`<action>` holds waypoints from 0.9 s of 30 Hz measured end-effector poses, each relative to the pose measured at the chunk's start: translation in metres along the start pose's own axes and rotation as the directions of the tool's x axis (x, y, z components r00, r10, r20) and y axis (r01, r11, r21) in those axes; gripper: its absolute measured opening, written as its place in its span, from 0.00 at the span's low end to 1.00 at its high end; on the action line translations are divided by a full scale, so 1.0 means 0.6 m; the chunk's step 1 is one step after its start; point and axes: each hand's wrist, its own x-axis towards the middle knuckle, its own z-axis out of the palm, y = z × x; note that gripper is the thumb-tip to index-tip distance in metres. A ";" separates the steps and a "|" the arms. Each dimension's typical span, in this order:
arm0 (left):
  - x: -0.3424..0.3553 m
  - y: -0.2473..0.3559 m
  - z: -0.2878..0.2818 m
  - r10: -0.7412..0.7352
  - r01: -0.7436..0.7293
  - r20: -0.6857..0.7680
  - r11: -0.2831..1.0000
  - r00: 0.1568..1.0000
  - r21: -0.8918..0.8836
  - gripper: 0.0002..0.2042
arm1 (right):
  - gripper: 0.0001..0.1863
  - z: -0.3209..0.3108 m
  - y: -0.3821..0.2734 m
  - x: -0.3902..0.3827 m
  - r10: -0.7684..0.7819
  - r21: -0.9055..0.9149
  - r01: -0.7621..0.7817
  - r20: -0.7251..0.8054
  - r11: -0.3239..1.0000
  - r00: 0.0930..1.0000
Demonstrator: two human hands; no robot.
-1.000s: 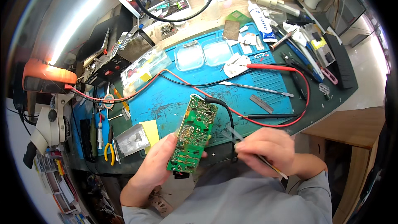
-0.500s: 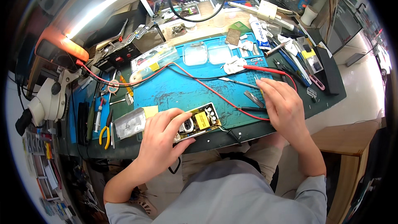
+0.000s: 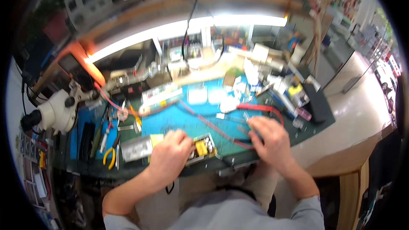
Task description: The person uses a multimeter to test various points on a green circuit board and a yellow power supply unit. They probe different components on the board and the power supply, checking for electrical continuity or voltage. The person flips the circuit board over to access the other side and continues testing.
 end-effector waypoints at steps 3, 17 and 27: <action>-0.004 0.000 0.006 0.037 -0.045 0.049 0.985 0.998 0.170 0.05 | 0.16 -0.030 -0.033 0.030 -0.074 0.041 0.077 -0.087 0.996 0.993; 0.025 0.013 0.020 -0.121 0.068 0.184 0.960 0.975 0.271 0.04 | 0.29 -0.014 -0.234 0.453 0.256 0.851 -0.204 0.085 0.485 0.963; 0.007 0.010 0.048 -0.023 0.017 0.016 0.954 1.000 0.300 0.04 | 0.21 -0.028 -0.138 0.712 0.504 0.790 -0.261 -0.069 0.554 0.861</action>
